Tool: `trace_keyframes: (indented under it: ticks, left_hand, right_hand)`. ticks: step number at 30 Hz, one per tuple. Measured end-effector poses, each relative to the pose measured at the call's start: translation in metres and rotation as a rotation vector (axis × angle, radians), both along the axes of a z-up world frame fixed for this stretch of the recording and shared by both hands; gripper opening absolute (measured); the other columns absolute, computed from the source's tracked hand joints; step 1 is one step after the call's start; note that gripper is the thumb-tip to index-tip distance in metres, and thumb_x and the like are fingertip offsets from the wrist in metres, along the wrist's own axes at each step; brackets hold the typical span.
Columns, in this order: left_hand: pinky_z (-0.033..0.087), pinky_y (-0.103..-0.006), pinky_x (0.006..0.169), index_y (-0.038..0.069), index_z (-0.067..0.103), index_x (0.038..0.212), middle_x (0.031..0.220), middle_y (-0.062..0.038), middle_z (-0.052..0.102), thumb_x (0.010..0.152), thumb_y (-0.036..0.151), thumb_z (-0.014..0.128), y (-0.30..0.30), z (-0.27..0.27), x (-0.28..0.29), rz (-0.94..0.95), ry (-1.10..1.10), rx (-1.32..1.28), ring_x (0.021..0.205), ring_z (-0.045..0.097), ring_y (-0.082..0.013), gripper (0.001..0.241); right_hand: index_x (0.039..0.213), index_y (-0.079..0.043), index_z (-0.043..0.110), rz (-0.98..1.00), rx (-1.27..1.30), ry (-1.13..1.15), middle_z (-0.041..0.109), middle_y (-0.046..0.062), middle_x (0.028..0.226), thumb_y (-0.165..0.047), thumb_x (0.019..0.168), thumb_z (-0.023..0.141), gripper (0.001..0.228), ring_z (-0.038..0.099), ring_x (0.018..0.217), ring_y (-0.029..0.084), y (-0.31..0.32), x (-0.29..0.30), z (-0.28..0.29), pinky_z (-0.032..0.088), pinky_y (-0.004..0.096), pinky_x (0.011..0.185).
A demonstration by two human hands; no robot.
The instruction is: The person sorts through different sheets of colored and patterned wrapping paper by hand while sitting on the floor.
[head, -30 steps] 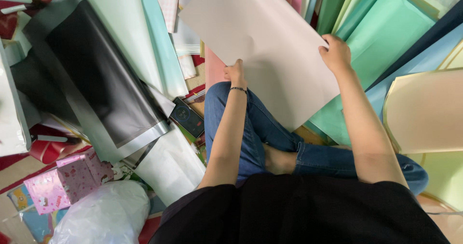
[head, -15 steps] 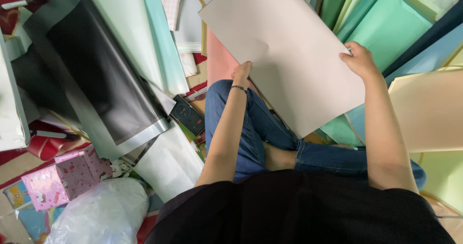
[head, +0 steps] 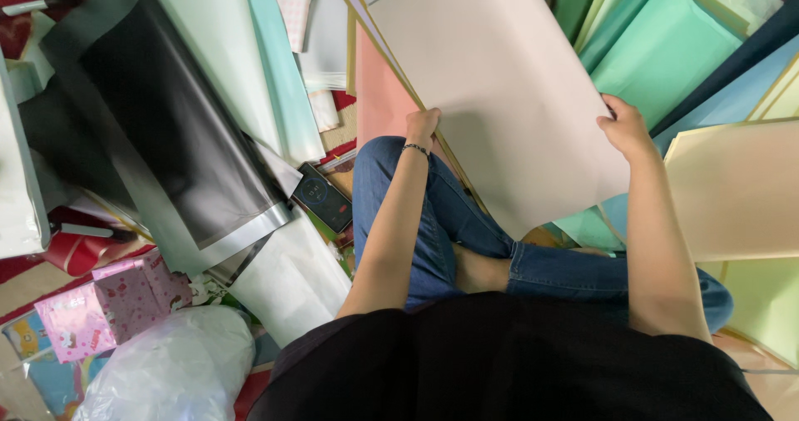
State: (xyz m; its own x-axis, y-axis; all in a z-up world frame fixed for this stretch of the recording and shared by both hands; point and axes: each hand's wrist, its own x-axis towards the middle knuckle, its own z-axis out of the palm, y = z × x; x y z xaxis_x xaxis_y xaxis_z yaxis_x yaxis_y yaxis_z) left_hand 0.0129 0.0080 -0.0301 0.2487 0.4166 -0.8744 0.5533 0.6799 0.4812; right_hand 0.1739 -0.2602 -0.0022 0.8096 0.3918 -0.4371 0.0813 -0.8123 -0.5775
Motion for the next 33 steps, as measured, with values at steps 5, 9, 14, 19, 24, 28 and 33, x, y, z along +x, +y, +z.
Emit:
trace_keyframes:
  ticks: [5,9,14,19,24,28,33]
  left_hand:
    - [0.058,-0.0433,0.069,-0.005,0.046,0.122,0.117,-0.025,0.053,0.07,0.023,0.066,-0.005,0.001,-0.003,-0.173,0.027,0.194,0.107,0.055,-0.0382,0.062]
    - [0.056,-0.0467,0.072,-0.013,0.038,0.118,0.117,-0.03,0.049,0.072,0.013,0.065,-0.011,-0.001,-0.005,-0.11,-0.009,0.267,0.108,0.053,-0.0389,0.059]
    - [0.055,-0.042,0.072,-0.012,0.041,0.115,0.108,-0.022,0.054,0.076,0.016,0.062,-0.005,-0.025,0.003,-0.166,-0.04,0.293,0.103,0.058,-0.0335,0.052]
    - [0.052,-0.0418,0.077,-0.011,0.043,0.114,0.107,-0.021,0.055,0.076,0.015,0.062,-0.008,-0.034,0.005,-0.167,-0.06,0.306,0.105,0.056,-0.0335,0.05]
    - [0.045,-0.0462,0.096,-0.005,0.043,0.118,0.118,-0.023,0.054,0.074,0.017,0.067,-0.011,-0.021,0.006,-0.16,-0.064,0.373,0.118,0.049,-0.0375,0.054]
    - [0.039,-0.0509,0.1,-0.011,0.042,0.119,0.123,-0.03,0.049,0.077,0.01,0.063,-0.011,-0.014,0.0,-0.109,-0.182,0.339,0.124,0.041,-0.0435,0.052]
    - [0.04,-0.0472,0.105,0.005,0.029,0.14,0.139,-0.022,0.039,0.093,0.013,0.052,-0.01,-0.029,0.017,-0.246,-0.339,0.54,0.127,0.041,-0.0361,0.053]
  right_hand:
    - [0.128,-0.015,0.055,0.003,-0.034,0.005,0.057,0.012,0.122,-0.038,0.088,0.06,0.046,0.053,0.11,0.03,0.025,-0.001,0.019,0.044,0.043,0.09]
    - [0.126,-0.007,0.056,0.049,-0.145,0.03,0.059,0.019,0.117,-0.048,0.084,0.063,0.059,0.053,0.111,0.037,0.039,0.006,0.022,0.043,0.047,0.092]
    - [0.123,-0.003,0.056,0.03,-0.05,0.126,0.056,0.021,0.121,-0.032,0.078,0.068,0.055,0.049,0.116,0.037,0.046,0.006,0.024,0.041,0.048,0.092]
    - [0.127,0.005,0.05,0.033,-0.045,0.163,0.053,0.027,0.124,-0.04,0.083,0.065,0.064,0.046,0.119,0.038,0.048,0.016,0.024,0.039,0.047,0.095]
    - [0.126,-0.001,0.054,0.217,-0.07,-0.009,0.056,0.025,0.12,-0.031,0.085,0.063,0.051,0.049,0.113,0.044,0.056,0.015,0.02,0.041,0.053,0.092]
    - [0.127,-0.016,0.056,0.232,-0.176,-0.208,0.062,0.013,0.116,-0.036,0.087,0.06,0.045,0.055,0.108,0.035,0.053,0.017,0.004,0.046,0.049,0.088]
    - [0.127,-0.027,0.055,0.117,-0.194,-0.343,0.063,0.005,0.114,-0.04,0.09,0.057,0.039,0.058,0.104,0.031,0.025,0.009,-0.011,0.048,0.048,0.084]
